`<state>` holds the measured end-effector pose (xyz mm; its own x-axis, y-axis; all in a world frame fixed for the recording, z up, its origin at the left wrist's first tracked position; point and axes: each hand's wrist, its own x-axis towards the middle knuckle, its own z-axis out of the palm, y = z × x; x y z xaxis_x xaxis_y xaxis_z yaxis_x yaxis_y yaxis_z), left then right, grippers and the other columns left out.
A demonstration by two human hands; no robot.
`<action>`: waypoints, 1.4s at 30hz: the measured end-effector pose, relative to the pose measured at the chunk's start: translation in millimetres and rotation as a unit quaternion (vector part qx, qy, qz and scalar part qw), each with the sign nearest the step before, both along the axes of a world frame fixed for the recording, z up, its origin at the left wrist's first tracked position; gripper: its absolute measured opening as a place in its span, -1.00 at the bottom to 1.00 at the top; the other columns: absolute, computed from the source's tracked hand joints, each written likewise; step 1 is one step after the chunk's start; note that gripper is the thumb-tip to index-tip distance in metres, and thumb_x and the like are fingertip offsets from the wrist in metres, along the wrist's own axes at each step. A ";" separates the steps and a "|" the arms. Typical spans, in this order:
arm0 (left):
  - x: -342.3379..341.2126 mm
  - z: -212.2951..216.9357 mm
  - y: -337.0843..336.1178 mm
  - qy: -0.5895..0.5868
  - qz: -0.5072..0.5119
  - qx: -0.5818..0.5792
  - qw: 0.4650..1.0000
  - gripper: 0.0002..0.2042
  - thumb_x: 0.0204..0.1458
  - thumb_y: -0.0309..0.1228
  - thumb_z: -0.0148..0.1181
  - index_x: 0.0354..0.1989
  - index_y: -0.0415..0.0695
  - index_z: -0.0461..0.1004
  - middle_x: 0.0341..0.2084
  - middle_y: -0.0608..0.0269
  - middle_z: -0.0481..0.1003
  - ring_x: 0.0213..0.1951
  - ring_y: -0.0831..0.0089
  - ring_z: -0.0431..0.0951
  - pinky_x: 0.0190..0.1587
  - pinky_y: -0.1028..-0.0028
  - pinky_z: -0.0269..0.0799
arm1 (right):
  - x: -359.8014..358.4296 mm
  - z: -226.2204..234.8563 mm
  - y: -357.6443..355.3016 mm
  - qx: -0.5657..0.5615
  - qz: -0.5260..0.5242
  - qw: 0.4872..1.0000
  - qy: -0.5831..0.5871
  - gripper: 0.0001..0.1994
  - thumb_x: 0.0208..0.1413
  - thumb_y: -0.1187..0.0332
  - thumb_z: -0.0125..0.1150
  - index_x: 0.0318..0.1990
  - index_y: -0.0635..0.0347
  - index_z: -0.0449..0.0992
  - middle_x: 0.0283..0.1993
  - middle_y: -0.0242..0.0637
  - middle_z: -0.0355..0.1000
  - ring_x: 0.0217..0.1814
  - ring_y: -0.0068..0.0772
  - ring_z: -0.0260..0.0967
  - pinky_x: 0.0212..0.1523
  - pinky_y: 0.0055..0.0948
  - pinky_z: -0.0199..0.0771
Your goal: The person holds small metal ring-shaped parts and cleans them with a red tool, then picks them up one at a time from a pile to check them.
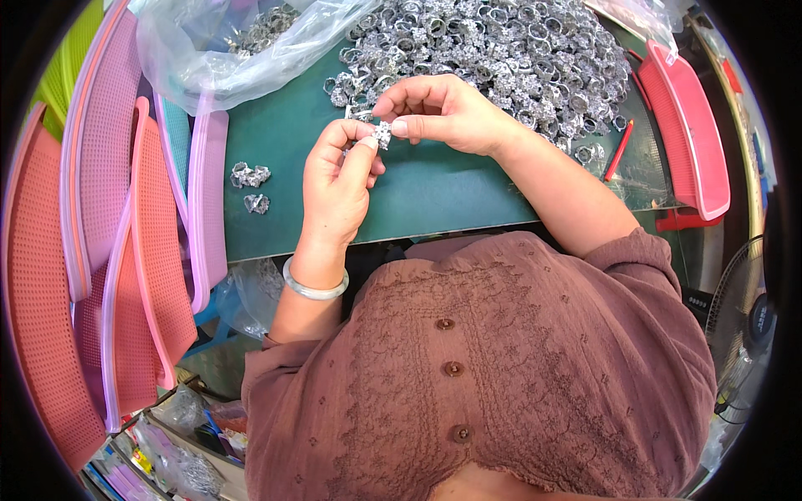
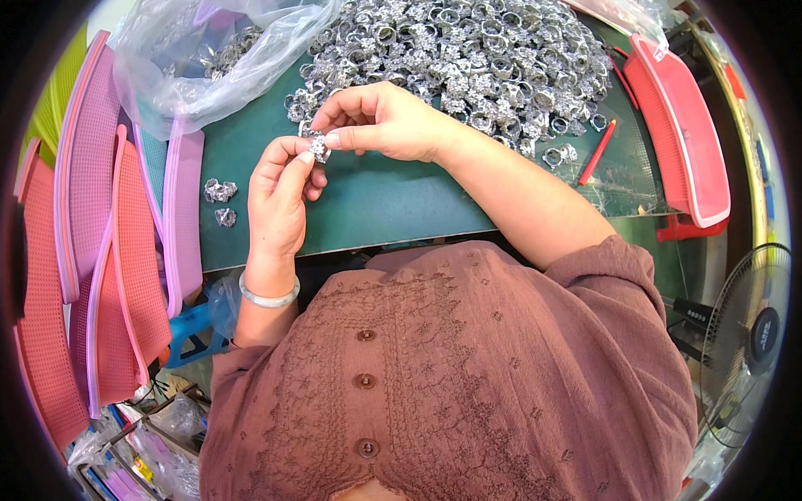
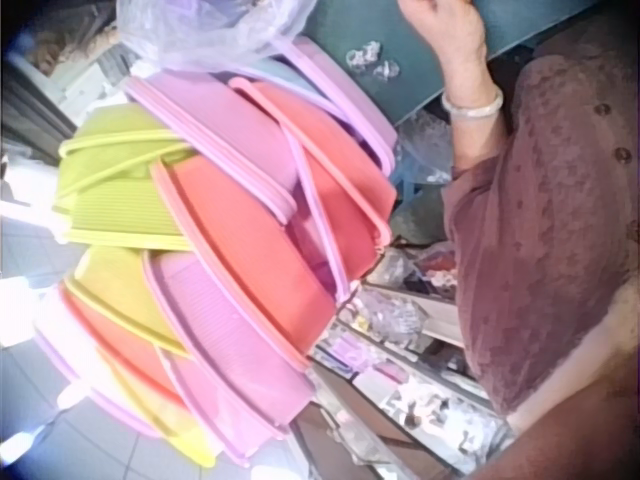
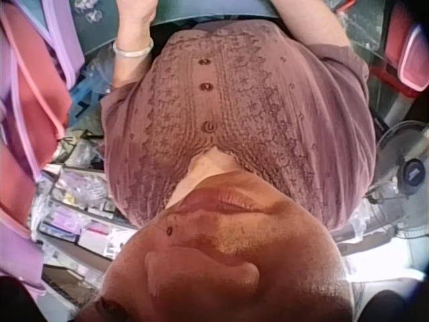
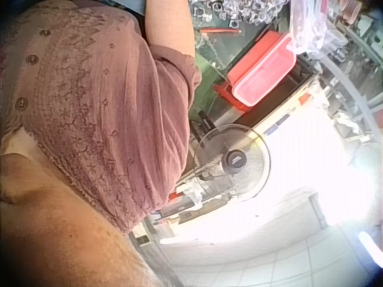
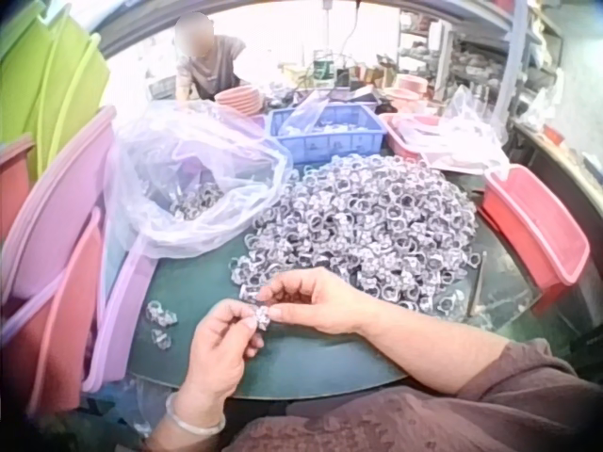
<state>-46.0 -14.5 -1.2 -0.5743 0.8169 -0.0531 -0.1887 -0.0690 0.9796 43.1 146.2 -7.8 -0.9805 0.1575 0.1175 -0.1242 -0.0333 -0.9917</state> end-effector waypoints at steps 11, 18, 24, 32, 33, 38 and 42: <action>-0.1 -3.3 1.2 -0.002 0.027 0.029 0.999 -0.93 0.05 -0.48 -0.02 -0.35 -0.19 0.37 -0.50 0.39 0.37 -0.53 0.69 0.35 -0.52 0.73 0.25 | -0.6 -2.0 -4.7 -0.030 0.035 0.999 0.008 -0.90 -0.11 0.51 0.21 -0.40 0.24 0.42 -0.43 -0.49 0.34 -0.36 -0.69 0.25 -0.27 -0.66 0.27; 0.2 -6.6 2.8 -0.016 0.079 0.032 0.996 -0.91 0.04 -0.47 0.01 -0.32 -0.20 0.39 -0.54 0.36 0.40 -0.55 0.68 0.35 -0.54 0.72 0.22 | -0.2 -2.4 -2.6 0.026 0.027 0.999 0.005 -0.90 -0.12 0.51 0.21 -0.46 0.24 0.40 -0.44 -0.51 0.31 -0.37 -0.71 0.22 -0.31 -0.66 0.23; 3.3 -6.1 -1.1 -0.059 0.075 0.020 0.995 -0.94 0.00 -0.49 0.04 -0.40 -0.20 0.41 -0.60 0.37 0.40 -0.60 0.68 0.33 -0.56 0.72 0.19 | -0.7 -4.0 -3.3 0.036 0.009 0.999 0.017 -0.91 -0.11 0.51 0.21 -0.47 0.24 0.39 -0.43 -0.51 0.31 -0.37 -0.70 0.21 -0.31 -0.66 0.22; 8.7 -5.0 0.5 -0.049 0.066 0.016 0.996 -0.96 -0.04 -0.52 0.09 -0.41 -0.21 0.42 -0.64 0.39 0.39 -0.62 0.70 0.30 -0.57 0.73 0.15 | 0.5 -0.7 -4.9 0.070 -0.001 0.997 0.029 -0.90 -0.11 0.49 0.22 -0.48 0.24 0.40 -0.42 -0.49 0.30 -0.36 -0.69 0.21 -0.32 -0.65 0.23; 8.8 -5.5 0.6 -0.049 0.067 0.016 0.996 -0.96 -0.05 -0.53 0.10 -0.41 -0.21 0.42 -0.64 0.39 0.39 -0.61 0.70 0.30 -0.57 0.73 0.16 | 0.3 -1.3 -4.9 0.078 -0.003 0.996 0.033 -0.90 -0.11 0.49 0.22 -0.48 0.24 0.40 -0.42 -0.48 0.30 -0.36 -0.68 0.22 -0.33 -0.65 0.23; 9.4 -6.3 0.9 -0.046 0.074 0.018 0.996 -0.95 -0.06 -0.53 0.12 -0.41 -0.20 0.42 -0.61 0.41 0.39 -0.60 0.71 0.32 -0.56 0.74 0.17 | -0.1 -3.2 -4.4 0.117 -0.013 0.992 0.055 -0.90 -0.12 0.48 0.22 -0.48 0.24 0.40 -0.43 -0.47 0.30 -0.36 -0.67 0.22 -0.33 -0.65 0.22; 9.5 -7.3 1.5 -0.010 0.076 0.023 0.997 -0.95 -0.06 -0.53 0.12 -0.41 -0.20 0.42 -0.59 0.41 0.40 -0.59 0.72 0.32 -0.55 0.74 0.18 | 0.3 -2.8 -4.8 0.123 -0.015 0.991 0.056 -0.90 -0.12 0.48 0.22 -0.47 0.24 0.40 -0.43 -0.48 0.30 -0.36 -0.66 0.22 -0.34 -0.65 0.22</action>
